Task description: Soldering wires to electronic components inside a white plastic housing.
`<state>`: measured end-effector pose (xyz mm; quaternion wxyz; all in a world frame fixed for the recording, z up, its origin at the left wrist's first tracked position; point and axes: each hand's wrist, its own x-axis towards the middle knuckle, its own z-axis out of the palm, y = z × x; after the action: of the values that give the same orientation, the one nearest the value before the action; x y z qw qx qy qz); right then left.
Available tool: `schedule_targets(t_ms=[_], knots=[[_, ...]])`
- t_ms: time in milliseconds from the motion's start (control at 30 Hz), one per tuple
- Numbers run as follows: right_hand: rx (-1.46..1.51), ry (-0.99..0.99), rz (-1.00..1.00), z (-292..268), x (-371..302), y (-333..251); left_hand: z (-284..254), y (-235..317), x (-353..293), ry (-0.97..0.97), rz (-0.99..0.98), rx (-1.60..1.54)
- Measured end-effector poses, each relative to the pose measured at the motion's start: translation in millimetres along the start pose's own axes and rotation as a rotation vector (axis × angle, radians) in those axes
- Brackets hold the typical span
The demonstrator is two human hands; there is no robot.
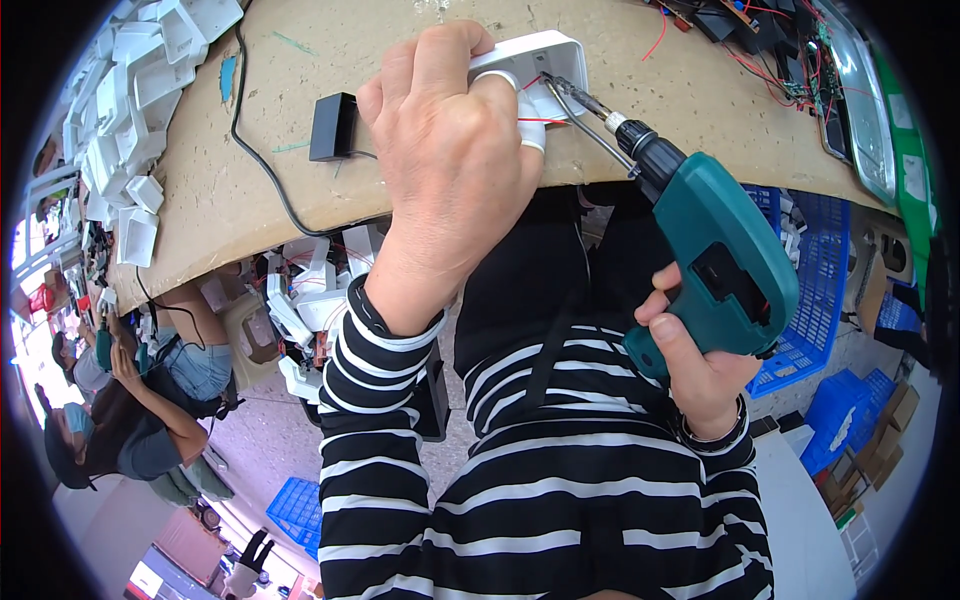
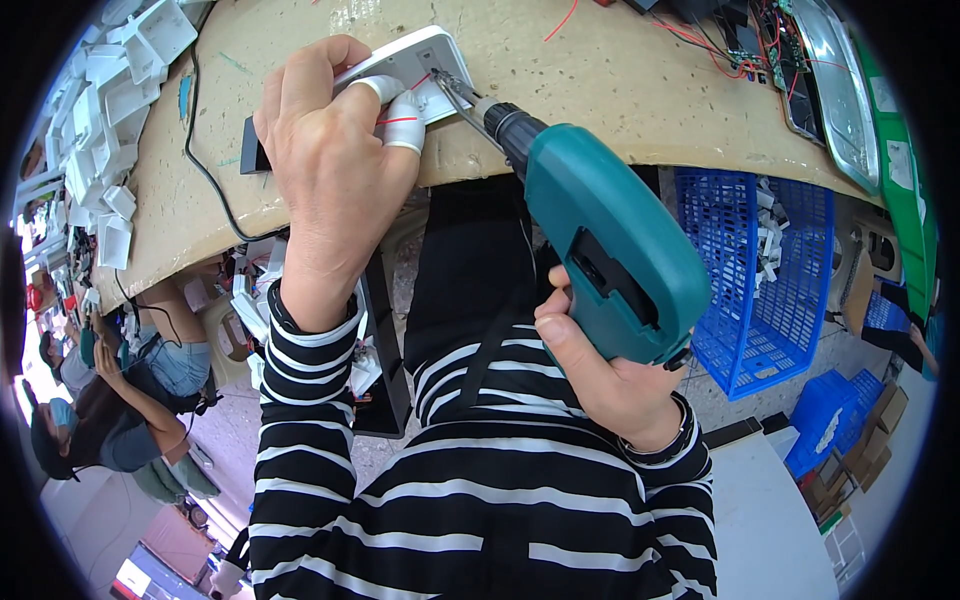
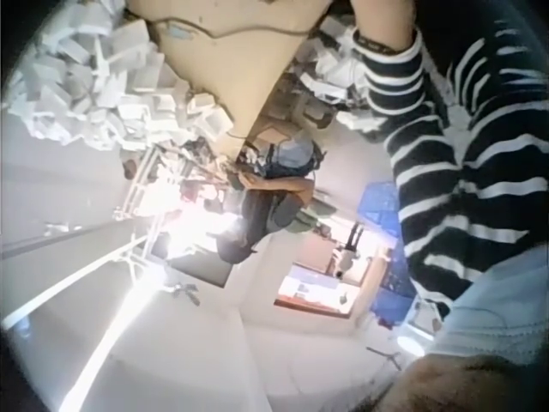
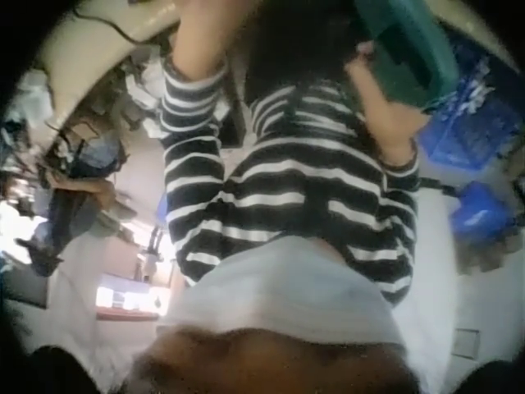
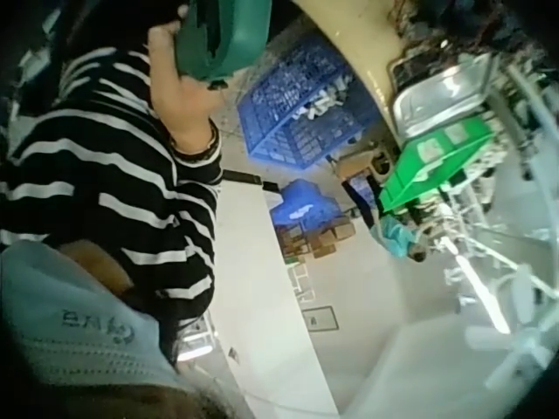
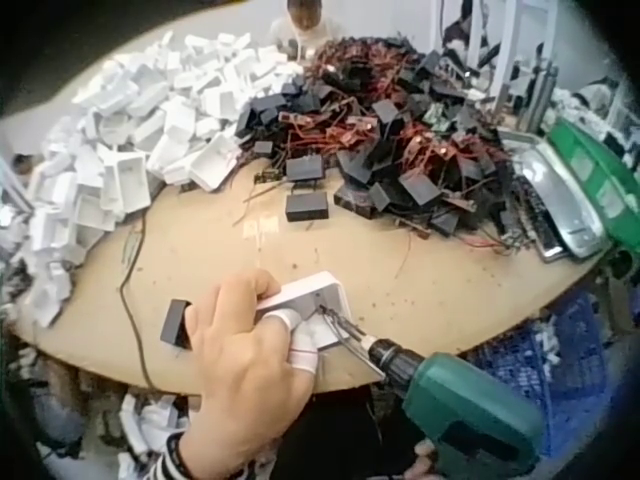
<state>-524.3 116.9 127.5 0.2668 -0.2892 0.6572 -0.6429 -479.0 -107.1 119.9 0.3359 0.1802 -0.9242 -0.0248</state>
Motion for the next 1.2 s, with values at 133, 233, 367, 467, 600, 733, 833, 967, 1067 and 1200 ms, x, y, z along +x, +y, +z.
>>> schedule_targets(t_ms=[133, 233, 367, 467, 600, 733, 833, 967, 1067, 1200], knots=[[0.029, 0.016, 0.027, 1.7, 1.1, -1.7, -0.2, -0.7, -0.5, -0.005, 0.000, 0.008], [0.014, 0.008, -0.010, 1.6, 1.1, -0.1, 1.2, -0.1, -0.6, 0.013, 0.002, -0.003], [-0.001, 0.008, -0.021, 0.7, 0.1, 0.7, -5.5, 6.8, 3.9, -0.024, 0.030, 0.064], [0.006, 0.017, -0.018, 0.3, 0.2, 1.6, -5.1, 6.6, 3.6, -0.028, 0.031, 0.067], [0.019, 0.023, -0.031, 0.6, -0.4, 1.5, -4.6, 6.9, 4.0, -0.017, 0.032, 0.056], [-0.003, 0.002, -0.027, -1.7, -1.3, 1.0, -4.1, 6.7, 4.0, -0.004, 0.033, 0.051], [0.002, -0.006, -0.037, -1.8, -1.2, 1.2, -5.0, 7.5, 4.2, -0.015, 0.032, 0.056], [0.011, -0.005, -0.040, -0.9, -1.0, 0.4, -5.7, 8.0, 4.1, -0.025, 0.022, 0.053], [0.006, -0.002, -0.034, -0.7, -0.8, -1.3, -5.1, 7.9, 3.7, -0.014, 0.024, 0.050], [-0.027, -0.035, -0.033, -3.0, -0.6, -3.0, -5.0, 8.0, 4.2, -0.009, 0.027, 0.049]])
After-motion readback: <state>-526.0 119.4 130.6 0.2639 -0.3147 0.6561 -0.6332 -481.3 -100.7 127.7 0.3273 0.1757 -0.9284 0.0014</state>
